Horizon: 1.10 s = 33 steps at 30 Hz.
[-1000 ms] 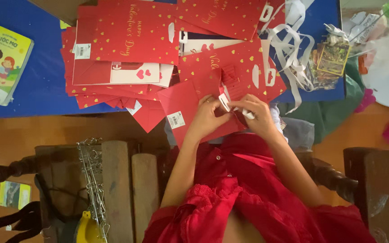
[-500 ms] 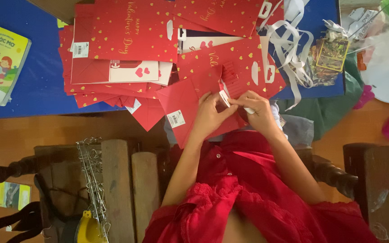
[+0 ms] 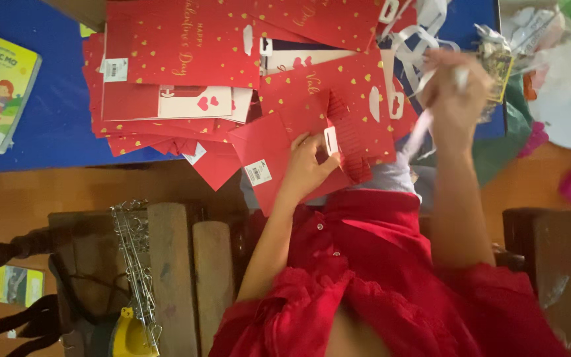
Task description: The person sits at a table with a stack of red Valentine's Day paper gift card holders and attaches white plastic carry handles to each one by hand, threading the handle ends through the punched holes and folding them to secure. Finished holders are set on the pile as the person works through them one at a time.
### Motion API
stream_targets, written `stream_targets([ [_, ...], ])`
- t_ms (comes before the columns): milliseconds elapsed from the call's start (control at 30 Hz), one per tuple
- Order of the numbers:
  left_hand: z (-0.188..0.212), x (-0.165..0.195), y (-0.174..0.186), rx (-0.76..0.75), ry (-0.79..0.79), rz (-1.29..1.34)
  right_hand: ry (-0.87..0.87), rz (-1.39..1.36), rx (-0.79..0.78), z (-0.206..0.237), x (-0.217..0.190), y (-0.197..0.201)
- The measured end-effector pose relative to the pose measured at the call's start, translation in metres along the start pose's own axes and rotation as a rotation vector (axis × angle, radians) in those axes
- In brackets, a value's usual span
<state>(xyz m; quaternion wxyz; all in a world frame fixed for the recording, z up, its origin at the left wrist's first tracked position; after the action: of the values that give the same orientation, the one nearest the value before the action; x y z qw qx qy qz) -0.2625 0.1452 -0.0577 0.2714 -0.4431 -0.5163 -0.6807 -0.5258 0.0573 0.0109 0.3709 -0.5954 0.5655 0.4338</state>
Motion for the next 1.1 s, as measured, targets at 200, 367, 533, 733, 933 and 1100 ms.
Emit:
stream_targets([
  [200,-0.001,-0.001,0.000,-0.039,0.020,0.011,0.129,0.588,-0.165,-0.051,-0.024,0.004],
  [367,-0.005,-0.004,0.004,-0.026,0.021,0.011,-0.159,0.818,-0.200,0.003,-0.026,-0.026],
  [533,0.000,0.007,0.015,0.080,-0.037,0.188,0.098,0.775,-0.468,0.075,-0.055,-0.083],
  [733,-0.002,0.028,0.006,0.075,-0.054,0.386,-0.230,0.433,-0.491,0.106,-0.036,-0.095],
  [933,0.014,0.051,0.024,0.244,-0.209,0.157,-0.286,0.440,-0.171,0.090,-0.027,-0.041],
  [1100,0.014,0.045,0.036,0.330,-0.074,0.227,-0.079,-0.059,0.102,0.054,-0.039,-0.017],
])
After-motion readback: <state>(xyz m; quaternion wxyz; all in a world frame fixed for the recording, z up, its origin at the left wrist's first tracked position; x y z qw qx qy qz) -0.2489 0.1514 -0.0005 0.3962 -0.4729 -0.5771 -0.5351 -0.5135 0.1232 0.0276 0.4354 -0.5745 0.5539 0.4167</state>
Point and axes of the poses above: each hand's wrist, its own z-axis away from the middle knuckle, its own y-axis out of the back of the hand, x = y × z, the point moved 5 cm from there along -z, towards the middle knuckle, and after that the axes turned 14 degrees about -x, right-handed, at the moved point
